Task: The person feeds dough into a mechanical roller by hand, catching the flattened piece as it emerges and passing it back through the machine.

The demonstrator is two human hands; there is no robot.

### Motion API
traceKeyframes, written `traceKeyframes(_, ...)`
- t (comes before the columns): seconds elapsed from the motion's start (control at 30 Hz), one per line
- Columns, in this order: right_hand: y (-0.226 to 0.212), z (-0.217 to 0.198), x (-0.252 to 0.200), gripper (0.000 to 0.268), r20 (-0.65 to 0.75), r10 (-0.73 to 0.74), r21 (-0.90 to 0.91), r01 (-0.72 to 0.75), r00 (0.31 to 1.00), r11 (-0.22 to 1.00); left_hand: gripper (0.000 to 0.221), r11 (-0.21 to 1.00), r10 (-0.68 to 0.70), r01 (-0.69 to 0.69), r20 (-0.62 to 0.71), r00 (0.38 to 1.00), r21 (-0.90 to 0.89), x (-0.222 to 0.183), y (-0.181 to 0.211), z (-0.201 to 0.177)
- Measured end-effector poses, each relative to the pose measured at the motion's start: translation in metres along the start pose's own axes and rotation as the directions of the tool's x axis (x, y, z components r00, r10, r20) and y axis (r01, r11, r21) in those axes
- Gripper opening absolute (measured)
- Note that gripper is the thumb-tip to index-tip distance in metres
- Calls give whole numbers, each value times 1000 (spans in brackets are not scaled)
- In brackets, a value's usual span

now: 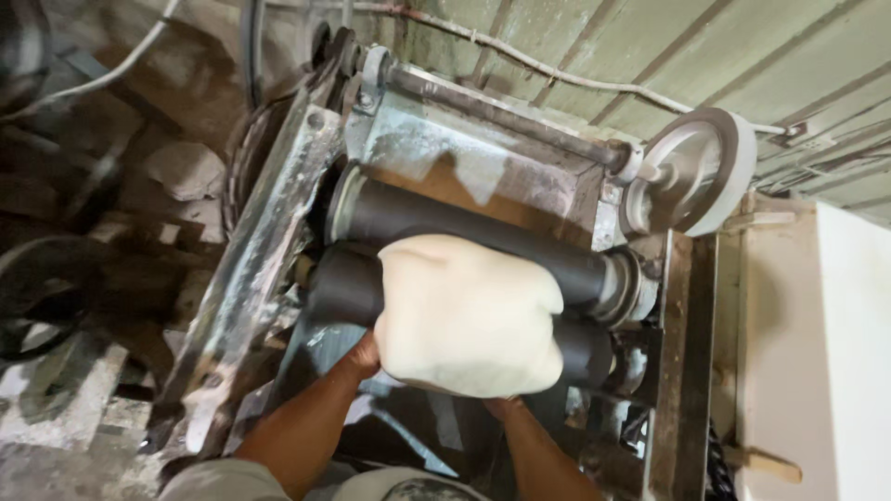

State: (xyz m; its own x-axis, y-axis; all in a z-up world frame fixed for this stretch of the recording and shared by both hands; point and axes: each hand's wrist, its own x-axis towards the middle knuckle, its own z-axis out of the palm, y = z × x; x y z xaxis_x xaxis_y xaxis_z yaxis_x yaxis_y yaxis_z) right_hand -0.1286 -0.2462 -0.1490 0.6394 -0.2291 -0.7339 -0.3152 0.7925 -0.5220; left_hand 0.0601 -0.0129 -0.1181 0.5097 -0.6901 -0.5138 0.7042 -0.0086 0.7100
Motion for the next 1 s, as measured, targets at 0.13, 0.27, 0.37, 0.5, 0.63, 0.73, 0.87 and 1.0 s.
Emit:
traceKeyframes(0.13,2,55,-60,66,46,-124,41,123,991,992,52,987,128,-122,54,990,-103,-48,-10,6)
traceKeyframes(0.27,-15,99,-119,67,72,-310,88,304,948,949,69,858,153,-216,-169,974,-467,-76,10,60)
traceKeyframes(0.37,-32,113,-155,68,125,-396,131,381,910,915,67,839,166,-230,-171,971,-492,-114,49,86)
traceKeyframes(0.5,-36,85,-177,69,151,-422,171,397,894,902,65,899,317,-312,-36,948,-307,-165,85,88)
traceKeyframes(0.63,1,-7,-141,57,-2,-489,215,478,872,852,64,924,326,-350,-159,932,-156,-159,71,42)
traceKeyframes(0.73,32,-59,-90,63,-199,-123,79,141,972,987,61,1000,22,-25,-252,968,-11,-125,20,-20)
traceKeyframes(0.87,33,-47,-16,60,-237,154,63,-143,959,988,56,865,-466,501,-339,817,18,-49,-26,-65)
traceKeyframes(1.0,6,-20,46,59,-76,54,-36,-57,996,998,52,923,-382,384,-197,903,-28,27,-11,-41)
